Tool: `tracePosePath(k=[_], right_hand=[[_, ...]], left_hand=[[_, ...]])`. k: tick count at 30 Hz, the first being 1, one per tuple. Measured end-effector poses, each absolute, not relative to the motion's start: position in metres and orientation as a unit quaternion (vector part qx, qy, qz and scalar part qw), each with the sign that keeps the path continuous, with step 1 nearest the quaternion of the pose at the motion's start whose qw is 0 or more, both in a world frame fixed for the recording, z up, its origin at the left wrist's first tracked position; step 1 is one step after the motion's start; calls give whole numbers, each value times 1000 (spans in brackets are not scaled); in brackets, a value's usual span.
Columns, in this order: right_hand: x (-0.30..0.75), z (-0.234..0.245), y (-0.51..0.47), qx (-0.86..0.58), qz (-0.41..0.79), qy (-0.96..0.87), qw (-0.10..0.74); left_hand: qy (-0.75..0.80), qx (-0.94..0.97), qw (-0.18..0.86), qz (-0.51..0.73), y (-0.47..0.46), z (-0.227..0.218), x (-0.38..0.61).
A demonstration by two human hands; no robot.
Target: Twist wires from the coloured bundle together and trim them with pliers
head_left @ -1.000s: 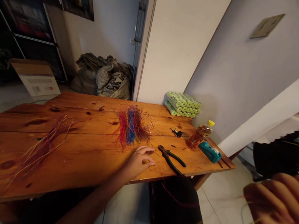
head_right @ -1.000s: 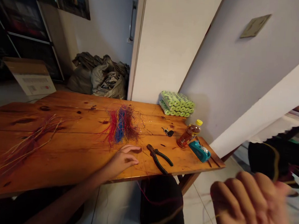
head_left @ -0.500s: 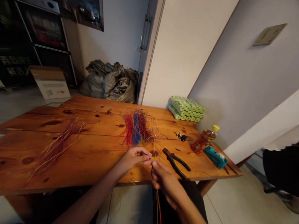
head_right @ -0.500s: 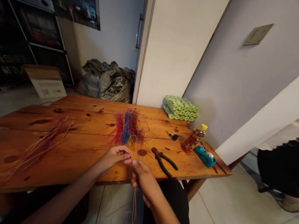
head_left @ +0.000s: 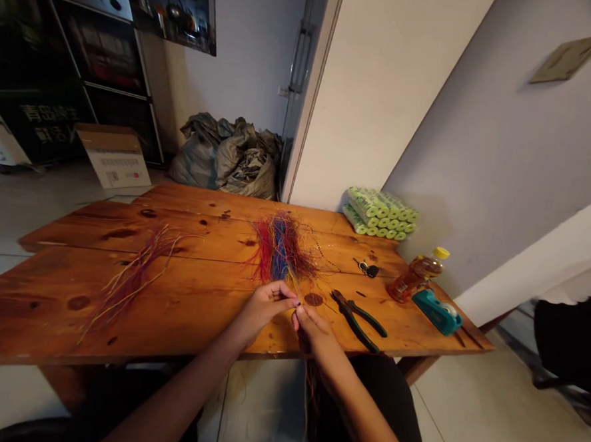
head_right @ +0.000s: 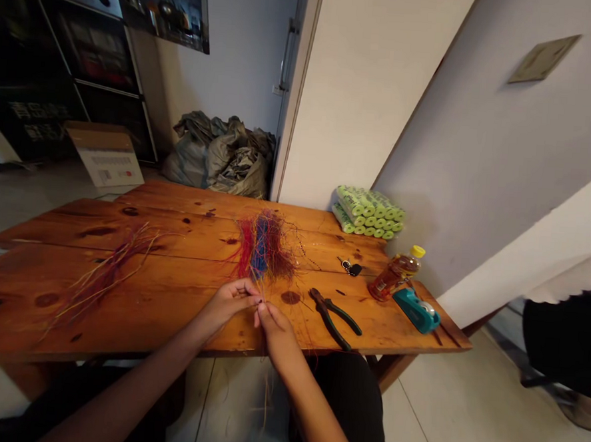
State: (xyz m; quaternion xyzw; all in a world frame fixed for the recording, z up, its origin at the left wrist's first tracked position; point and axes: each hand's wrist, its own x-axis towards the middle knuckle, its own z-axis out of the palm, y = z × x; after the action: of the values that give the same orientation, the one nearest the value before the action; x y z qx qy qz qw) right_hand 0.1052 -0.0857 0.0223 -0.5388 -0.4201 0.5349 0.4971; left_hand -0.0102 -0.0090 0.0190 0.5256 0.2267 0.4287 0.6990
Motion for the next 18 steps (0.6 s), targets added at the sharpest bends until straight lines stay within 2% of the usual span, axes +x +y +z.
tracePosePath(k=[4,8,13,18], right_hand=[[104,30,-91,-465,619,-351,528],[107,32,-94,-398,701,-307,506],[113,34,-97,-377,751,-281,463],[118,36,-96,-362,765,-269,460]], left_hand=[[224,552,701,393,-12,21,-12],[196,577,722,327,-10,23,-16],[213,626,679,318,-5,24,-20],[196,597,725,283,-6,22,-20]])
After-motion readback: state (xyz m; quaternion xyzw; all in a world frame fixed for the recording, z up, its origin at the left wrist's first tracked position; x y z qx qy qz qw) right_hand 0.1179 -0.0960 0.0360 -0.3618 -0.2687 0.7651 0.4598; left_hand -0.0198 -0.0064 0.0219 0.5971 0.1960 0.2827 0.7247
